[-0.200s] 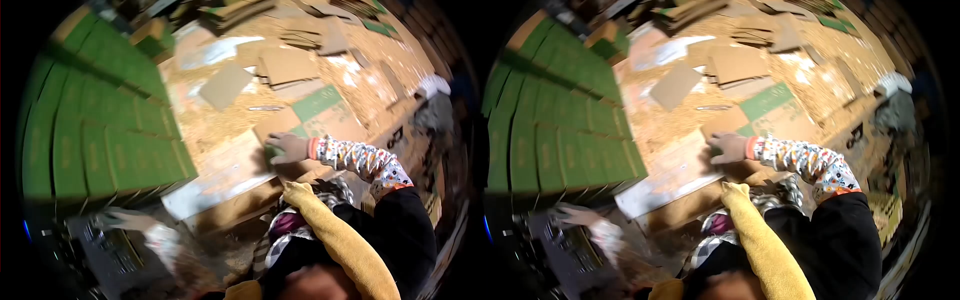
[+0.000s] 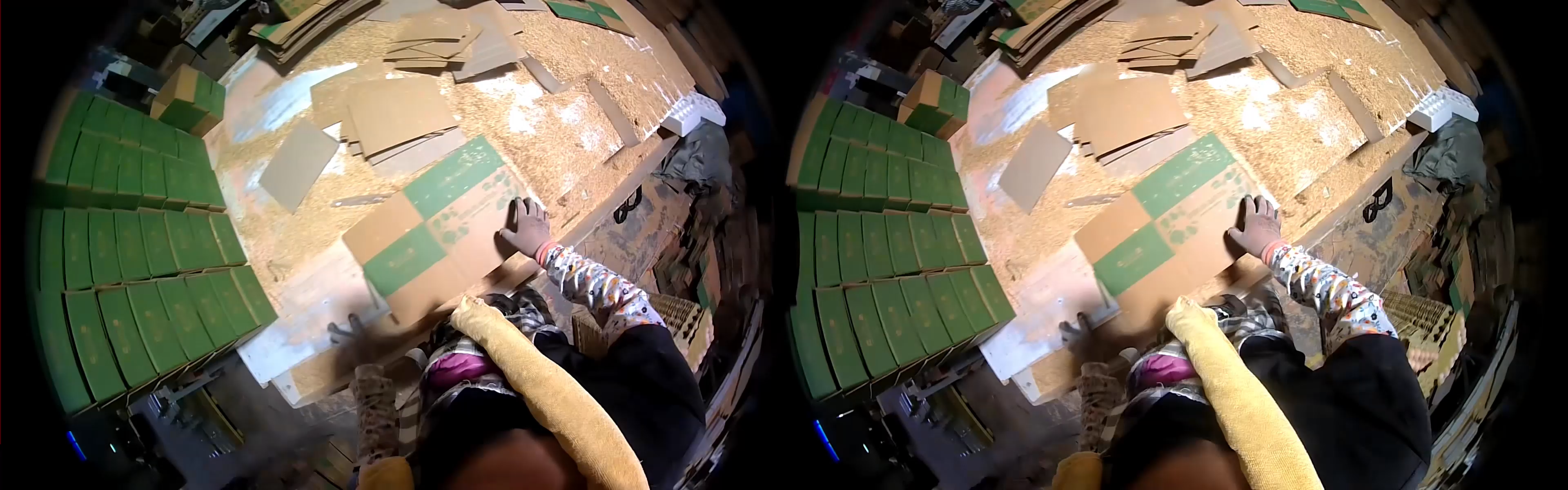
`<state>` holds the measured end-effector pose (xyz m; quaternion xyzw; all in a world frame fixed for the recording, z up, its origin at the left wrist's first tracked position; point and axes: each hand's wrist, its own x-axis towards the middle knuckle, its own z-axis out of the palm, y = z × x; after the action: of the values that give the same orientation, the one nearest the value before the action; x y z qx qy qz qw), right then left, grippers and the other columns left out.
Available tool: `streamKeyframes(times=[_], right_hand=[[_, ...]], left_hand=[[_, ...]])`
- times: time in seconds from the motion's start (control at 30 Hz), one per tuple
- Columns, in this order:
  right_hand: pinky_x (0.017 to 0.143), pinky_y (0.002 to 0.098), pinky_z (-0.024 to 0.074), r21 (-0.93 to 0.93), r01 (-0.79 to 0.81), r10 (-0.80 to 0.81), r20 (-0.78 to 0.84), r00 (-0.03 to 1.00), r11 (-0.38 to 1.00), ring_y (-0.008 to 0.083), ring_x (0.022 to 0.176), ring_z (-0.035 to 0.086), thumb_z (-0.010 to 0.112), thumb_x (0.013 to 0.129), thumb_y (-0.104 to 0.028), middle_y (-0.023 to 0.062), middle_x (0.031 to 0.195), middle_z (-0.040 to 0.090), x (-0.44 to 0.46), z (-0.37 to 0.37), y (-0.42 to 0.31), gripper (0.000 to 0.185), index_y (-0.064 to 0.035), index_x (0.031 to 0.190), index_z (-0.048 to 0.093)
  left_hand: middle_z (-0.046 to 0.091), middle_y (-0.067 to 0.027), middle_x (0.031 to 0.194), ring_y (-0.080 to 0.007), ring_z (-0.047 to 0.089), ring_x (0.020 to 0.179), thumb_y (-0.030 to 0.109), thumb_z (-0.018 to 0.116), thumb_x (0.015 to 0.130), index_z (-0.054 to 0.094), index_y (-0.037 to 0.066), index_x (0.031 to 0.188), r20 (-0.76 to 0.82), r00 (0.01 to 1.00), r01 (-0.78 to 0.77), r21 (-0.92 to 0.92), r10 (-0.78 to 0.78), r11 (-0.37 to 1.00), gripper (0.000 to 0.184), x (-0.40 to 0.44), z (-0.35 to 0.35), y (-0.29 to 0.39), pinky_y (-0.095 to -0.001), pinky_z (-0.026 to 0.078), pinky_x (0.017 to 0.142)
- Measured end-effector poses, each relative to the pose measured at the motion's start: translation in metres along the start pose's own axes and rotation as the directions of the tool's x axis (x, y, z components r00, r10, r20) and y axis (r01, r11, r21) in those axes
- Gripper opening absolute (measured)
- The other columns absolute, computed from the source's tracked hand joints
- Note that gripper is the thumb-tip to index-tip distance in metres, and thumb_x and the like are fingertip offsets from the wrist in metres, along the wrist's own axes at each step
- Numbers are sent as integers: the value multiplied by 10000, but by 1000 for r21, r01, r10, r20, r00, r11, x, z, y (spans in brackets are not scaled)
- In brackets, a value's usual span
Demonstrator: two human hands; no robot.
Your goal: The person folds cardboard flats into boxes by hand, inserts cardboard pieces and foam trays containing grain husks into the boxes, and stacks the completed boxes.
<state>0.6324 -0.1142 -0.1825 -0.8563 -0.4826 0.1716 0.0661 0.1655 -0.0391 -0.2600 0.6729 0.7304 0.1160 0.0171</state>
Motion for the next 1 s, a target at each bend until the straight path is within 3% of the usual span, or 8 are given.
streamKeyframes(times=[0.13, 0.37, 0.57, 0.63, 0.77, 0.83, 0.9, 1.0], right_hand=[[1006, 478, 337, 197, 73, -82, 36, 996, 978, 415, 1174, 402, 681, 694, -433, 249, 1273, 414, 20, -14, 57, 830, -21, 1344, 370], [896, 383, 440, 500, -134, 140, 26, 990, 856, 335, 1025, 544, 682, 738, -389, 222, 1100, 567, 66, -35, 177, 647, 26, 1204, 510], [638, 245, 432, 889, -300, 80, 290, 954, 346, 104, 705, 523, 637, 850, -315, 37, 791, 588, 70, -119, 192, 331, -20, 999, 622], [640, 243, 443, 936, -350, 114, 345, 932, 32, 98, 700, 542, 607, 871, -314, 6, 807, 600, 69, -157, 178, 325, -62, 1075, 628], [788, 257, 436, 945, 328, 149, -325, 934, 5, 135, 821, 544, 627, 858, -265, 62, 904, 594, 67, -212, 125, 380, 22, 1103, 582], [816, 263, 418, 870, 372, 260, -460, 849, 325, 151, 890, 511, 686, 805, -229, 64, 977, 538, 68, -211, 87, 410, 19, 1097, 539], [813, 272, 420, 820, 476, 278, -561, 780, 318, 156, 898, 505, 709, 774, -192, 53, 982, 524, 89, -180, 51, 389, 2, 1058, 527], [780, 272, 437, 747, 542, 52, -604, 795, 385, 148, 863, 518, 685, 770, -143, 62, 950, 536, 85, -222, 8, 314, -16, 1011, 529]], left_hand=[[528, -353, 1136, -464, 531, 1066, 592, 548, 806, 420, -17, 1254, 519, 676, 687, -185, -523, 703, 767, -40, -4, 137, -507, 427, 892], [460, -350, 1190, -482, 503, 1083, 629, 571, 756, 243, -36, 1346, 487, 760, 457, 71, -431, 887, 947, -41, 3, 290, -496, 422, 917], [473, -343, 1182, -478, 488, 1089, 548, 654, 726, 314, 44, 1340, 629, 759, 316, -128, -170, 940, 864, -37, -71, 294, -474, 408, 928], [502, -293, 1180, -436, 521, 1053, 429, 698, 732, 392, 72, 1315, 325, 942, -17, -191, 79, 981, 749, -26, -142, 304, -456, 410, 928], [626, -158, 1040, -328, 597, 938, 229, 697, 762, 599, 51, 1131, 106, 924, -266, -513, 368, 816, 421, 17, -246, 310, -388, 451, 874], [657, -114, 993, -265, 624, 874, 187, 691, 764, 645, 41, 1059, 163, 935, -123, -683, 314, 720, 332, 35, -244, 296, -348, 479, 806], [672, -88, 968, -202, 638, 811, 172, 685, 763, 674, 30, 997, 229, 950, 101, -868, 212, 486, 274, 68, -189, 279, -307, 501, 719], [676, -92, 937, -141, 629, 753, 205, 618, 829, 678, 24, 989, 161, 939, -109, -699, 303, 707, 249, 130, -183, 244, -288, 499, 614]])
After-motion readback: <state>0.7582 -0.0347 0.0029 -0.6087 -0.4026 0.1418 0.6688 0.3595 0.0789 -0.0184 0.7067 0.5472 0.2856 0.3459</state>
